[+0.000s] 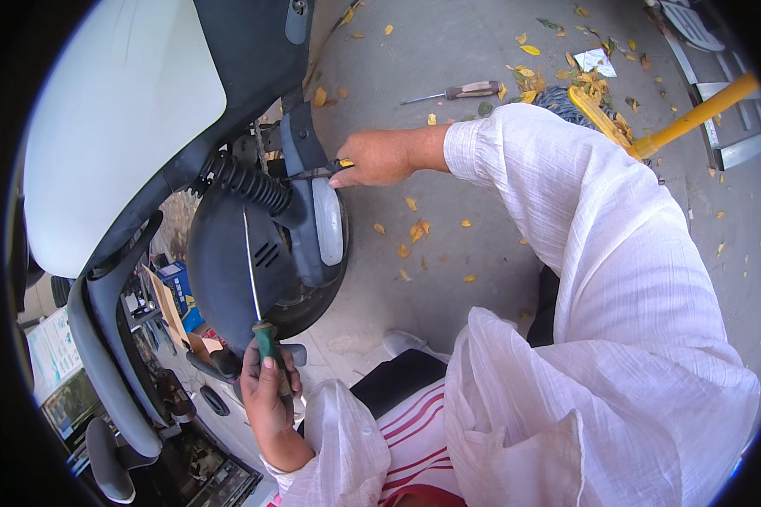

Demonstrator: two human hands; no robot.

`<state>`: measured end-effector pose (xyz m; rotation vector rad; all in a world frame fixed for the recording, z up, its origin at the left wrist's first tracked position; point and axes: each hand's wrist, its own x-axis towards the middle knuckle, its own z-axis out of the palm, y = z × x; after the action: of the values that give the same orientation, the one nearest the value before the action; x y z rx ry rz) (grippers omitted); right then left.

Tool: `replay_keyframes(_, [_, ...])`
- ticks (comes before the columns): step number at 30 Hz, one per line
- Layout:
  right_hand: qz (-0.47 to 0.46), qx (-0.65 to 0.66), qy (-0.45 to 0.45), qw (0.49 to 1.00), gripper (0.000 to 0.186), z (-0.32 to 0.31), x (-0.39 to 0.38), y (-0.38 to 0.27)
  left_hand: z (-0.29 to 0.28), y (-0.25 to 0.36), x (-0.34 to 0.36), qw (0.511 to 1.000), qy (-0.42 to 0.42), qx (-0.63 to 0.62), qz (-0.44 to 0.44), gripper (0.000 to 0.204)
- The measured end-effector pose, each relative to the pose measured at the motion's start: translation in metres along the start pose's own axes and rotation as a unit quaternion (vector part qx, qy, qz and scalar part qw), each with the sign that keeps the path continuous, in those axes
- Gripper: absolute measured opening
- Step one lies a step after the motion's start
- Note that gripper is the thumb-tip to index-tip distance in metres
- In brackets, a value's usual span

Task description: The person uses pliers and a screwdriver to adjust and tighten components near the front wheel and suspension of a white scooter. The person repeatedly manipulates the brake cable and housing, then uses a screwdriver to secure a fastener on the front assembly.

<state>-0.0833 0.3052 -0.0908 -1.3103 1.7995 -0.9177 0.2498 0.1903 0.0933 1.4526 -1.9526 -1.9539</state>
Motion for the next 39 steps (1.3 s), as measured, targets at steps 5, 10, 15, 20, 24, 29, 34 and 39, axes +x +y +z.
replay_keyframes(5, [0.052, 0.091, 0.013, 0.994, 0.051, -0.023, -0.021, 0.002, 0.008, 0.002, 0.002, 1.0, 0.01, 0.016, -0.003, 0.051])
replay_keyframes(10, [0.014, -0.011, 0.04, 0.999, 0.047, -0.031, -0.004, -0.004, 0.011, 0.001, 0.006, 1.0, 0.013, 0.012, -0.005, 0.05])
replay_keyframes(15, [0.069, -0.008, 0.016, 0.997, 0.046, -0.031, 0.019, -0.027, 0.014, 0.003, 0.004, 1.0, 0.013, 0.016, -0.006, 0.042])
replay_keyframes(20, [0.076, -0.034, -0.004, 0.997, 0.05, -0.033, 0.03, -0.054, 0.013, 0.003, 0.003, 1.0, 0.015, 0.02, -0.008, 0.042])
replay_keyframes(24, [0.06, -0.071, 0.0, 0.996, 0.05, -0.03, 0.038, -0.056, 0.011, 0.003, 0.004, 1.0, 0.011, 0.019, -0.005, 0.043])
replay_keyframes(29, [0.055, -0.091, 0.003, 0.994, 0.049, -0.031, 0.037, -0.057, 0.006, 0.001, 0.004, 1.0, 0.009, 0.02, -0.002, 0.044])
replay_keyframes(34, [0.019, -0.155, -0.038, 0.987, 0.049, -0.033, 0.05, -0.06, 0.002, 0.0, 0.004, 1.0, 0.012, 0.023, -0.001, 0.046])
replay_keyframes(39, [0.094, -0.141, -0.097, 0.981, 0.05, -0.048, 0.05, -0.085, -0.001, -0.002, 0.002, 0.999, 0.018, 0.03, -0.002, 0.052])
